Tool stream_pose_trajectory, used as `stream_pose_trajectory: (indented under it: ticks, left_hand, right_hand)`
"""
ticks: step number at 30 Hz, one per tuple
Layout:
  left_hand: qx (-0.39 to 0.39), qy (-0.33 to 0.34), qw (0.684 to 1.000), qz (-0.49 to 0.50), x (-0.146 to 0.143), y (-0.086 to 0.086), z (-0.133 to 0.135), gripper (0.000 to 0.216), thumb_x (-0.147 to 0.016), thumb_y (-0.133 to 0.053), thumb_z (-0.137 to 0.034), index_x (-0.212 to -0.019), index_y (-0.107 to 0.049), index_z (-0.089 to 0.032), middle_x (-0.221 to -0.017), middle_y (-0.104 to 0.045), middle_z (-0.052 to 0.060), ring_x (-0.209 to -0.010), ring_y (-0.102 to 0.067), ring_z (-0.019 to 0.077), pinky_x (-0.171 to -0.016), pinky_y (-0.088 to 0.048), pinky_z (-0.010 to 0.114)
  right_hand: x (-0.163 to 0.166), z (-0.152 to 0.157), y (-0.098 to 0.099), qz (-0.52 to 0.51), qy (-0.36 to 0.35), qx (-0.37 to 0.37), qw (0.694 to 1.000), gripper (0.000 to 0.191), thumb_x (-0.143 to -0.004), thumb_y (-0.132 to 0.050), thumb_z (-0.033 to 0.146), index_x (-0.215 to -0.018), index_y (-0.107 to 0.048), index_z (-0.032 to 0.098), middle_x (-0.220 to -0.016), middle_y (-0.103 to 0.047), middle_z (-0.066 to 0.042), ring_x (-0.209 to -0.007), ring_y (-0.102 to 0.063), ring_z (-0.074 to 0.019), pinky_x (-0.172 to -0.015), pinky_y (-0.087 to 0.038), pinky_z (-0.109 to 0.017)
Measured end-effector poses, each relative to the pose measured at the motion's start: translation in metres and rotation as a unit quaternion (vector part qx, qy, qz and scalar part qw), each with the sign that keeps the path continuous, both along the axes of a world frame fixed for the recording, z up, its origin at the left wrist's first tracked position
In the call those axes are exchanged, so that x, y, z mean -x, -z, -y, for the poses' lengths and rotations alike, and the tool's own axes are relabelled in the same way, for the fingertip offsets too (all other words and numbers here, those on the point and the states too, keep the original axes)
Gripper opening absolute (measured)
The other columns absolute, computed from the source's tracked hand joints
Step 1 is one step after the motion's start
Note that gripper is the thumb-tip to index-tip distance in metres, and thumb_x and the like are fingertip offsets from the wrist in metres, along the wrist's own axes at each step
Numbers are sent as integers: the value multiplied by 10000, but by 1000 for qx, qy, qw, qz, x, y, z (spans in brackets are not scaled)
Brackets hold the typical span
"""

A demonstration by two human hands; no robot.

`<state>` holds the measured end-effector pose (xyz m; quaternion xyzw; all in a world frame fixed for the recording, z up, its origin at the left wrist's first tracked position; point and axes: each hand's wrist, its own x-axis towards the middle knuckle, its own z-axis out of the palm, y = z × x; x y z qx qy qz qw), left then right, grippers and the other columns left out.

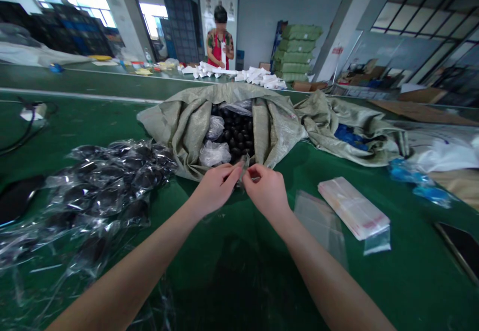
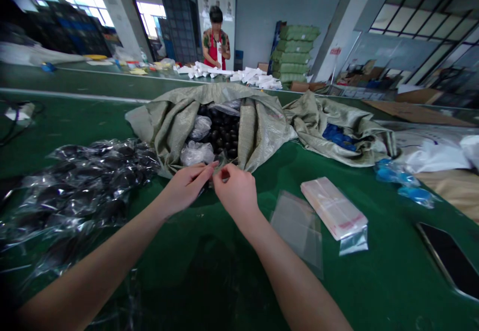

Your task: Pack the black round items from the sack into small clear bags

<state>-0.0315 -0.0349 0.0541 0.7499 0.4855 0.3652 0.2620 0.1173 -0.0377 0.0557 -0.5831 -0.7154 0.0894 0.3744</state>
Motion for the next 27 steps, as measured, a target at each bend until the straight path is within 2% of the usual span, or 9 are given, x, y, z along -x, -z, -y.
stream_pose_trajectory:
  ticks: [4, 6, 9, 12, 15, 23, 27]
  left_hand:
    - [-88, -85, 985, -118, -2, -2, 8, 414, -976, -347, -335, -1142, -679, -154, -1040, -715, 96, -940, -644, 211, -908, -399, 381]
    - [-125, -114, 971, -169, -4, -4, 13, 403, -978, -341, -311, -1146, -678, -166, -989, -728, 92, -918, -649, 217, -911, -370, 415]
    - [-176, -124, 954, -210, -6, -6, 19, 386, -978, -346, -296, -1092, -693, -170, -909, -728, 84, -872, -652, 212, -873, -361, 423]
    - [-219, -128, 941, -225, -7, -8, 24, 354, -970, -368, -274, -1076, -689, -169, -893, -720, 81, -851, -645, 204, -858, -358, 427]
    - [-232, -123, 939, -224, -7, -9, 26, 334, -965, -378, -255, -1054, -690, -182, -865, -715, 71, -823, -637, 193, -850, -364, 423]
    - [-220, -100, 947, -212, -10, -10, 27, 318, -959, -392, -238, -1055, -692, -194, -869, -707, 59, -836, -633, 191, -869, -375, 421]
    - [-223, -102, 946, -212, -10, -10, 27, 318, -960, -391, -240, -1065, -688, -195, -863, -712, 61, -829, -637, 190, -849, -384, 411]
  right_hand:
    - [-2, 4, -4, 92, 61, -31, 993, 155, -847, -535, 250, -748, -638, 190, -678, -686, -44, -608, -636, -182, -575, -358, -269]
    - [-4, 6, -8, 129, 75, -37, 988, 169, -855, -516, 244, -732, -618, 189, -663, -672, -50, -588, -621, -183, -547, -319, -270]
    - [-5, 9, -12, 163, 85, -36, 982, 199, -865, -492, 245, -701, -591, 191, -641, -653, -54, -573, -605, -185, -524, -276, -273]
    - [-4, 11, -14, 146, 63, -29, 987, 171, -849, -502, 232, -698, -573, 194, -631, -636, -41, -568, -590, -168, -525, -274, -267]
    - [-2, 11, -13, 115, 39, -27, 992, 139, -836, -499, 217, -710, -554, 195, -644, -626, -29, -575, -577, -156, -534, -283, -262]
    - [-3, 8, -13, 94, 34, -5, 995, 124, -828, -491, 233, -713, -519, 197, -669, -620, -27, -602, -578, -163, -551, -295, -268]
    - [-4, 9, -16, 109, 34, 18, 993, 193, -840, -521, 310, -683, -520, 199, -656, -628, -31, -594, -588, -170, -540, -293, -271]
